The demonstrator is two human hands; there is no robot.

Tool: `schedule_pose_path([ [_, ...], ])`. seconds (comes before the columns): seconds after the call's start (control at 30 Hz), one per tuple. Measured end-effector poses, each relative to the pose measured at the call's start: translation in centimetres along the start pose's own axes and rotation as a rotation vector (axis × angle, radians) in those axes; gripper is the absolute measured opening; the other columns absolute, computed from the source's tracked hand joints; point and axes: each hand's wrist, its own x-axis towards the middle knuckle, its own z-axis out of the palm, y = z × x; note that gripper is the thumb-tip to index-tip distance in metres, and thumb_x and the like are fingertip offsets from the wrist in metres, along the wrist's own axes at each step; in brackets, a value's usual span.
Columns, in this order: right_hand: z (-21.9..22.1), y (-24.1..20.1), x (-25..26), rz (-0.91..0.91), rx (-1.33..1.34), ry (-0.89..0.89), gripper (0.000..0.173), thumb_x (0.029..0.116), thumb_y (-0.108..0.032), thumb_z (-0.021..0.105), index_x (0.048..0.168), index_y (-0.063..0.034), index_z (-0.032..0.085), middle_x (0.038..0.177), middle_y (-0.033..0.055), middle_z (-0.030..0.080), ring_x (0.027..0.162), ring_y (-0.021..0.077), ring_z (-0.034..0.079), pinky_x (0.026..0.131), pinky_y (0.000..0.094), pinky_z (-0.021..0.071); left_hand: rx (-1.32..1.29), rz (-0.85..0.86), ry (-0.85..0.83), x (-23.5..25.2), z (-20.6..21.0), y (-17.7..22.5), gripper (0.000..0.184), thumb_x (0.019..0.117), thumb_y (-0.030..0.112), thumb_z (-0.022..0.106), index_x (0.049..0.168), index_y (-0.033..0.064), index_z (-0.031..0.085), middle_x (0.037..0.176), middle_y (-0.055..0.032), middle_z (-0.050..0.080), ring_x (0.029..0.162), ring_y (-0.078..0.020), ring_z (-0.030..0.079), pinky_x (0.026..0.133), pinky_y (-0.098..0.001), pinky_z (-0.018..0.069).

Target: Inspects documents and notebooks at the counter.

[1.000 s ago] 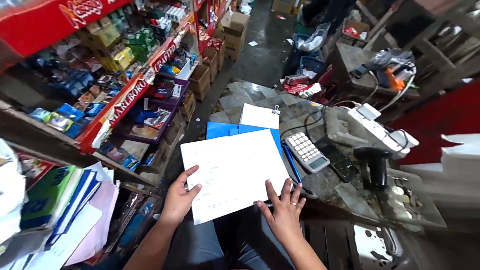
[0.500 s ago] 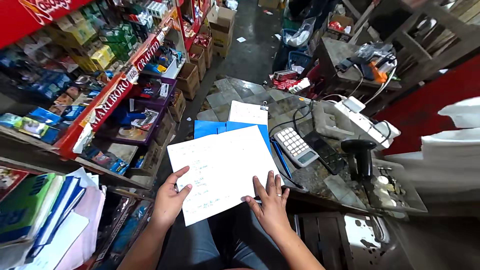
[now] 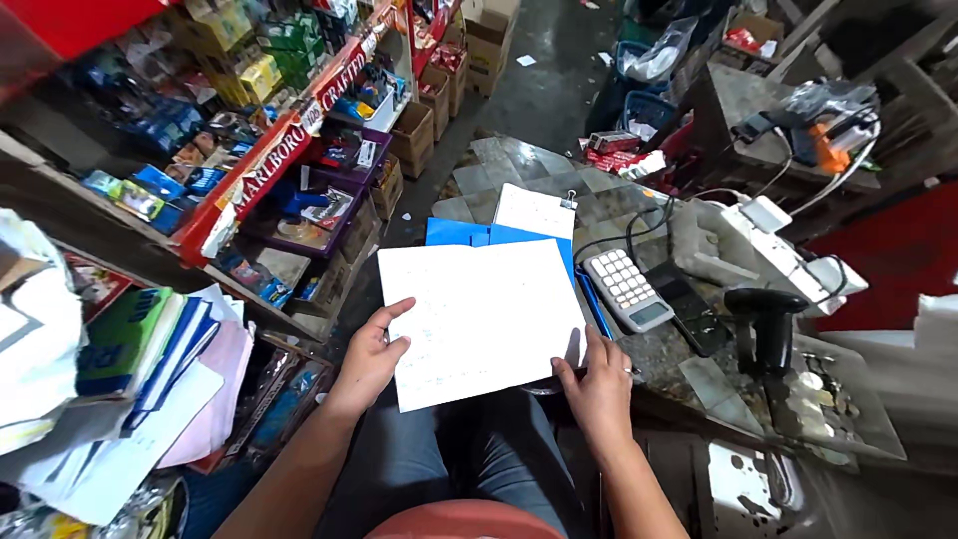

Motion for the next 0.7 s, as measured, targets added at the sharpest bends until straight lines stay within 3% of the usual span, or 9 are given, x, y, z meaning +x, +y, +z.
schedule_pose_path([
  [0.17,-1.1,-0.2,0.8,0.137,0.023,-0.064,0.072,0.0838,-0.029,0.083,0.141,0.0055,0.055,0.134,0.0342,0.056,0.119,0.0521,0.057,0.098,0.0628,0.0476,0.003,-0.008,-0.011,0.0,0.1,0.2,0.049,0.0957,-0.013,0.051,0.142,0.0052,0.055,0.140,-0.0097,0.059,0.105,-0.0114,0.070,0.086,-0.0264,0.0597],
  [0.3,-1.7,-0.1,0.9,0.172,0.023,-0.086,0.070,0.0835,-0.029,0.083,0.139,0.0046,0.058,0.130,0.0346,0.058,0.120,0.0534,0.054,0.099,0.0649,0.0450,0.050,0.010,-0.038,0.0,0.1,0.1,0.051,0.0956,-0.010,0.053,0.144,0.0057,0.054,0.143,-0.0114,0.057,0.111,-0.0138,0.067,0.090,-0.0296,0.0587],
  [0.37,-1.6,0.2,-0.1,0.141,0.086,-0.013,0.067,0.0850,-0.030,0.080,0.140,0.0026,0.058,0.131,0.0345,0.055,0.117,0.0513,0.056,0.095,0.0622,0.0484,0.058,0.025,-0.046,-0.1,0.0,0.3,0.050,0.0953,-0.010,0.053,0.143,0.0046,0.054,0.143,-0.0118,0.057,0.113,-0.0137,0.067,0.091,-0.0294,0.0585],
  [0.4,-1.5,0.4,-0.9,0.114,0.137,0.042,0.062,0.0863,-0.031,0.077,0.136,0.0034,0.061,0.128,0.0328,0.057,0.111,0.0470,0.060,0.091,0.0585,0.0515,0.062,0.033,-0.051,-0.1,0.0,0.4,0.049,0.0951,-0.010,0.053,0.143,0.0039,0.054,0.143,-0.0119,0.057,0.113,-0.0134,0.067,0.091,-0.0287,0.0585],
  [0.47,-1.3,0.7,-2.4,0.154,0.331,0.068,0.049,0.0915,-0.032,0.070,0.122,0.0064,0.063,0.113,0.0223,0.062,0.095,0.0277,0.063,0.081,0.0422,0.0535,0.064,0.048,-0.059,-0.2,-0.2,0.5,0.050,0.0943,-0.010,0.053,0.142,0.0029,0.055,0.143,-0.0117,0.057,0.113,-0.0124,0.067,0.090,-0.0273,0.0586],
  [0.53,-1.5,0.4,-3.3,0.434,0.691,-0.085,0.031,0.1004,-0.024,0.060,0.117,0.0020,0.057,0.096,0.0063,0.063,0.079,0.0094,0.064,0.069,0.0252,0.0550,0.063,0.056,-0.068,-0.3,-0.3,0.3,0.050,0.0940,-0.011,0.053,0.142,0.0025,0.054,0.144,-0.0106,0.057,0.113,-0.0111,0.067,0.090,-0.0261,0.0586],
  [0.57,-1.7,0.0,-3.4,0.642,0.932,-0.155,0.025,0.1071,-0.021,0.051,0.118,0.0014,0.054,0.092,0.0065,0.063,0.074,0.0110,0.065,0.063,0.0262,0.0561,0.060,0.069,-0.069,-0.3,-0.4,0.2,0.050,0.0934,-0.010,0.053,0.142,0.0016,0.054,0.145,-0.0107,0.057,0.113,-0.0109,0.067,0.090,-0.0258,0.0584],
  [0.63,-1.4,0.2,-2.7,1.032,1.341,-0.167,0.030,0.1110,-0.029,0.041,0.112,-0.0037,0.056,0.085,0.0075,0.068,0.064,0.0141,0.067,0.054,0.0271,0.0571,0.055,0.094,-0.077,-0.2,-0.3,-0.1,0.050,0.0925,-0.009,0.053,0.142,0.0003,0.054,0.145,-0.0109,0.056,0.116,-0.0107,0.065,0.092,-0.0254,0.0573],
  [0.7,-1.1,0.5,-2.3,1.198,1.526,-0.083,0.029,0.1099,-0.029,0.043,0.106,-0.0038,0.057,0.079,0.0089,0.068,0.060,0.0149,0.067,0.053,0.0269,0.0574,0.055,0.095,-0.077,-0.4,0.0,-0.1,0.050,0.0924,-0.009,0.053,0.141,0.0003,0.055,0.145,-0.0101,0.057,0.117,-0.0109,0.065,0.092,-0.0252,0.0573],
])
